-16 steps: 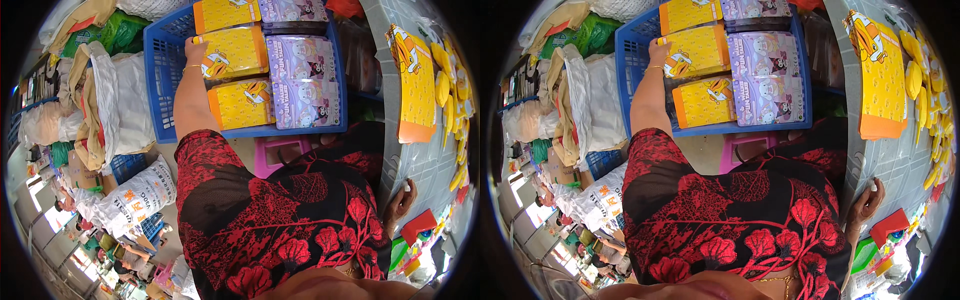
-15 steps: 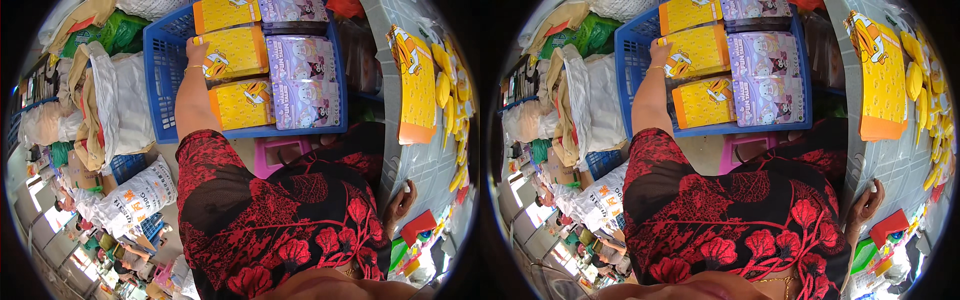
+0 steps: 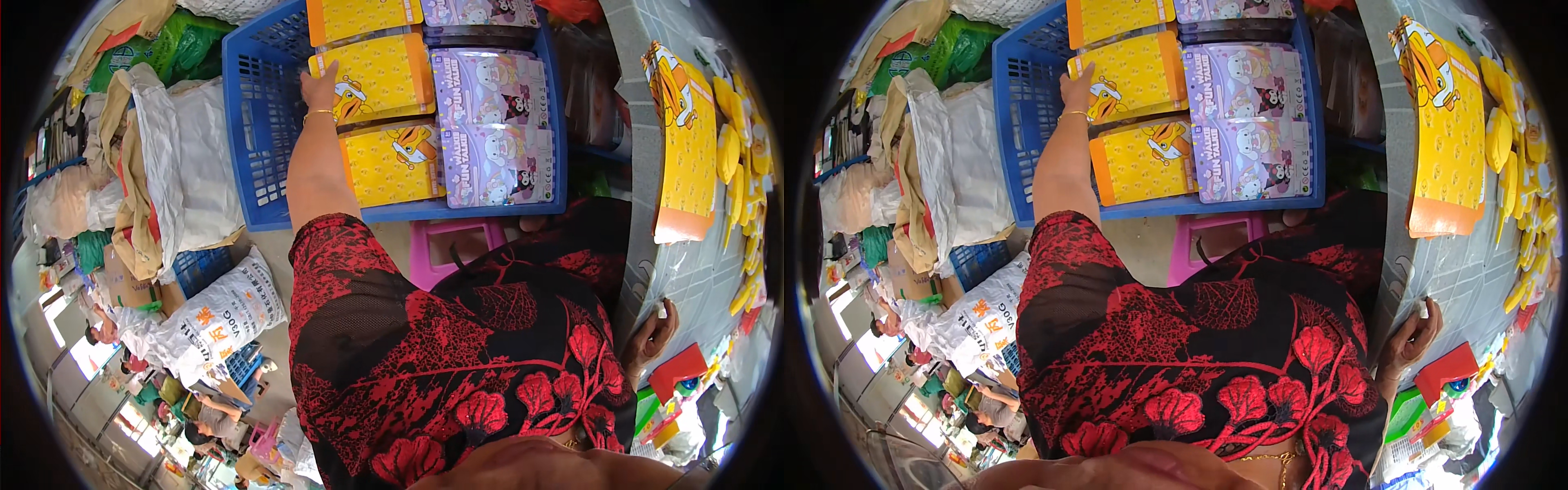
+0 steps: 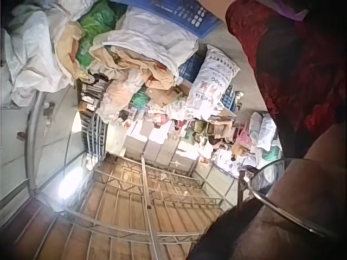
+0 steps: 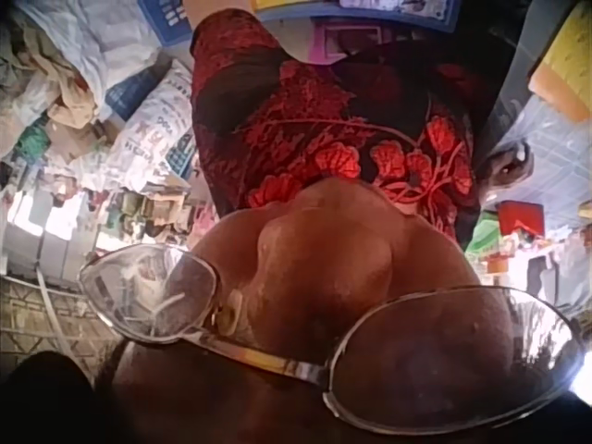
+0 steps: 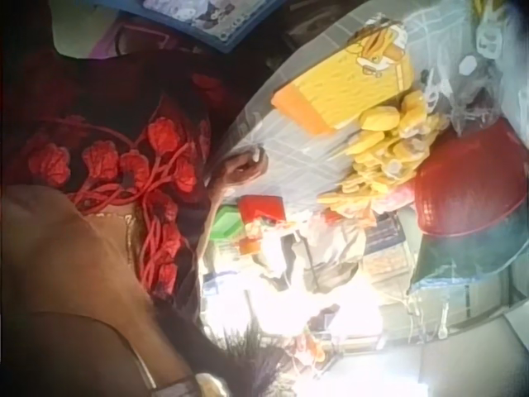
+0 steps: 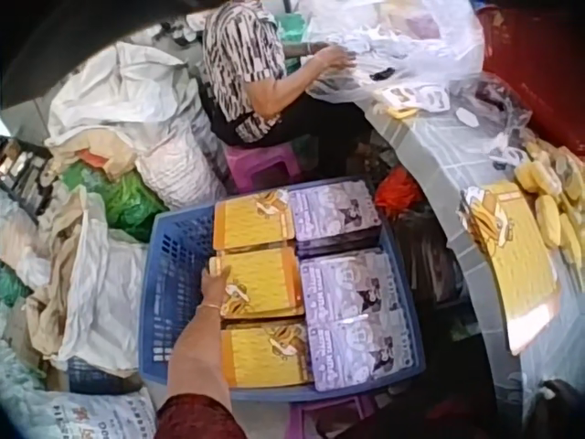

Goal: The person packages toy walkie-talkies by placing the toys into plastic blister packs, sealing them with cardboard backing cards using tape, and placing the finished packages into a plastic basket.

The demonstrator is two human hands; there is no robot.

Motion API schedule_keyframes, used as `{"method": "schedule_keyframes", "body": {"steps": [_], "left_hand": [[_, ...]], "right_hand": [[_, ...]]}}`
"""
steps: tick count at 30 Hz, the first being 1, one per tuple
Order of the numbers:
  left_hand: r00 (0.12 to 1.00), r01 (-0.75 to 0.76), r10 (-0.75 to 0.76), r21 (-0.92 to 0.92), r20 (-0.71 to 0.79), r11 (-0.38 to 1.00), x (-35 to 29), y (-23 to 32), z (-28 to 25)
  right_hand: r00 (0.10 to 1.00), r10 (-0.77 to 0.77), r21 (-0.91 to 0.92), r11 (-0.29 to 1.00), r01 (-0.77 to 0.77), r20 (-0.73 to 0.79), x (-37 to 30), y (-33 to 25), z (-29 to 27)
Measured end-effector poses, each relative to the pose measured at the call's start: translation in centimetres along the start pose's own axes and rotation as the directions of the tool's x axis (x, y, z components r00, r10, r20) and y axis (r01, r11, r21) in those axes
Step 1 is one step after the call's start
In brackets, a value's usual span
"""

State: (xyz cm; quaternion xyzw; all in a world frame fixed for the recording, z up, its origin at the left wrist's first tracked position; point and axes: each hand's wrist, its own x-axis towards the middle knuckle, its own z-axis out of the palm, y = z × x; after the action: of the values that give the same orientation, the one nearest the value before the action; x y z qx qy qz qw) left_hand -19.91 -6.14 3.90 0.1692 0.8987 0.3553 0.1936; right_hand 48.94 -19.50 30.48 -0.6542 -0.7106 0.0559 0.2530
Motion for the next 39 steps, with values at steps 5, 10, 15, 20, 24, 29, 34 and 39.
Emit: {"method": "schedule_keyframes", "body": {"steps": [5, 10, 15, 20, 24, 29, 34, 39], "left_hand": [[0.998, 0.052, -0.049, -0.098, 0.03, 0.994, -1.7, 1.5, -0.6], [0.988, -0.023, 0.045, 0.147, -0.149, 0.989, -1.4, 0.7, 0.2], [0.994, 0.052, -0.04, 0.118, -0.099, 0.992, -2.3, -0.4, -1.1], [0.984, 0.165, -0.167, 0.037, 0.06, 0.986, -1.9, -1.5, -2.5], [0.979, 0.195, -0.175, -0.23, 0.104, 0.953, 0.6, -3.0, -1.7], [0.889, 0.34, -0.193, -0.315, 0.415, 0.886, 1.6, -1.1, -3.2], [0.817, 0.258, -0.168, -0.09, 0.552, 0.962, 2.9, 0.7, -3.6], [0.821, 0.407, -0.133, -0.406, 0.555, 0.818, 5.8, 1.8, -6.9]], "right_hand": [[1.0, -0.013, -0.039, 0.999, 0.014, 0.006, -0.1, 0.0, -0.5], [1.0, -0.014, -0.025, 1.0, 0.014, -0.006, -0.2, 0.1, -0.9], [1.0, 0.0, -0.068, 0.998, 0.001, 0.017, -0.6, 0.8, -1.8], [0.998, -0.055, -0.073, 0.996, 0.055, 0.0, -0.1, 0.6, -1.6], [0.999, -0.05, -0.077, 0.996, 0.051, 0.015, 0.3, 0.5, -1.4], [0.998, -0.062, -0.08, 0.995, 0.063, 0.022, 0.7, 0.4, -1.4], [0.987, -0.161, -0.118, 0.98, 0.161, 0.01, 0.9, 0.5, -0.6], [0.998, -0.041, -0.074, 0.996, 0.044, 0.044, 1.0, 2.1, -0.3]]}}
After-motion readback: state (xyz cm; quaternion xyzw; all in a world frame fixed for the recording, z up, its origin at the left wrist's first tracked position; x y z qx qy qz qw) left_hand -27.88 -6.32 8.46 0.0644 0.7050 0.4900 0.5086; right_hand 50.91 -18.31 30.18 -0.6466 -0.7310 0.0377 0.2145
